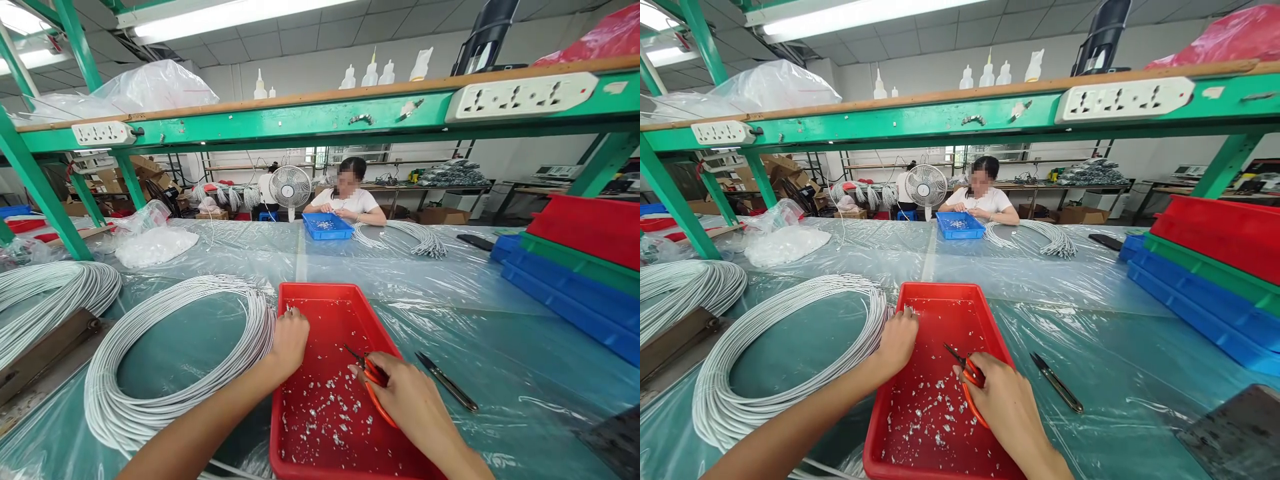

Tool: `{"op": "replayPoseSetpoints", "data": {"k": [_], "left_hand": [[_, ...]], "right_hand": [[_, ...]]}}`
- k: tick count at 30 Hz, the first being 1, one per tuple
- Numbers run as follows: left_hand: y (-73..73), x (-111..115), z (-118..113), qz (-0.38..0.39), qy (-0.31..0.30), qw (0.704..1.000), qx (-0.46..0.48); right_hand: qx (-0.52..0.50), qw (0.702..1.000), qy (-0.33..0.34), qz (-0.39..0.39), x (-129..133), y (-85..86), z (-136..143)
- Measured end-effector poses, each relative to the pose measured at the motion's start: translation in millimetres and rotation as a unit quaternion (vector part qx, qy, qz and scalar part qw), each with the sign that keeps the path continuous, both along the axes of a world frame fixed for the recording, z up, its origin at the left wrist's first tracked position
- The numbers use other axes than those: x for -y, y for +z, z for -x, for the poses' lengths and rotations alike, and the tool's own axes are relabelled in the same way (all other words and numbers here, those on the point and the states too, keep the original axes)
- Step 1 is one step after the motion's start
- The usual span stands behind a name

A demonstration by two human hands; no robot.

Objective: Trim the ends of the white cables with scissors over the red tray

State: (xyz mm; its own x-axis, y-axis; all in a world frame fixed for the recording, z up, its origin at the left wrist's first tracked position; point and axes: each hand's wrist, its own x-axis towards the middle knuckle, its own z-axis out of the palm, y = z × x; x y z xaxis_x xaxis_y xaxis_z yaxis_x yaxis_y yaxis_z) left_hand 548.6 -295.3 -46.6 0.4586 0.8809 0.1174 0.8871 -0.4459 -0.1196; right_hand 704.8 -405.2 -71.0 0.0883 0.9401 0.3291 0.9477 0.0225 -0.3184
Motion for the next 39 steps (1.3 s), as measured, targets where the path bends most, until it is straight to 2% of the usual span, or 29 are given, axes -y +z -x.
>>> {"op": "replayPoseSetpoints", "data": {"k": [4, 10, 13, 18, 21, 25, 31, 34, 37, 39], "left_hand": [[4.0, -1, 1, 0.02, 0.007, 1.0, 0.019], [3.4, 4, -2, 0.018, 0.021, 0.997, 0.073], [6.2, 9, -4, 0.026, 0.006, 0.992, 0.122], [15.4, 21, 4, 0.063, -0.058, 0.962, 0.257], [16.1, 26, 8, 0.074, -0.062, 0.936, 0.339], [11.7, 33, 4, 0.096, -0.071, 0.886, 0.448], [2.6, 57, -3, 0.262, -0.11, 0.765, 0.577], [0.5, 68, -3, 0.298, -0.11, 0.719, 0.619], [-0.9, 74, -4, 0.32, -0.115, 0.656, 0.674], [-2.0, 76, -6, 0.344, -0.116, 0.63, 0.687]], "right_hand": [[0.005, 1.0, 0.01, 0.004, -1, 1.3, -3], [-0.005, 1.0, 0.0, 0.016, 0, -8.9, -8], [-0.011, 1.0, -0.004, 0.014, 1, -10.1, -10], [-0.02, 1.0, -0.014, 0.005, 2, -8.5, -12], [-0.024, 1.0, -0.011, 0.0, 2, -8.3, -12], [-0.028, 0.999, -0.014, -0.017, 4, -7.7, -12], [-0.05, 0.997, -0.021, -0.05, 8, -5.2, -13], [-0.056, 0.997, -0.015, -0.055, 11, -3.0, -13], [-0.065, 0.996, -0.007, -0.057, 16, -0.6, -12], [-0.062, 0.996, -0.002, -0.067, 19, 1.1, -11]]}}
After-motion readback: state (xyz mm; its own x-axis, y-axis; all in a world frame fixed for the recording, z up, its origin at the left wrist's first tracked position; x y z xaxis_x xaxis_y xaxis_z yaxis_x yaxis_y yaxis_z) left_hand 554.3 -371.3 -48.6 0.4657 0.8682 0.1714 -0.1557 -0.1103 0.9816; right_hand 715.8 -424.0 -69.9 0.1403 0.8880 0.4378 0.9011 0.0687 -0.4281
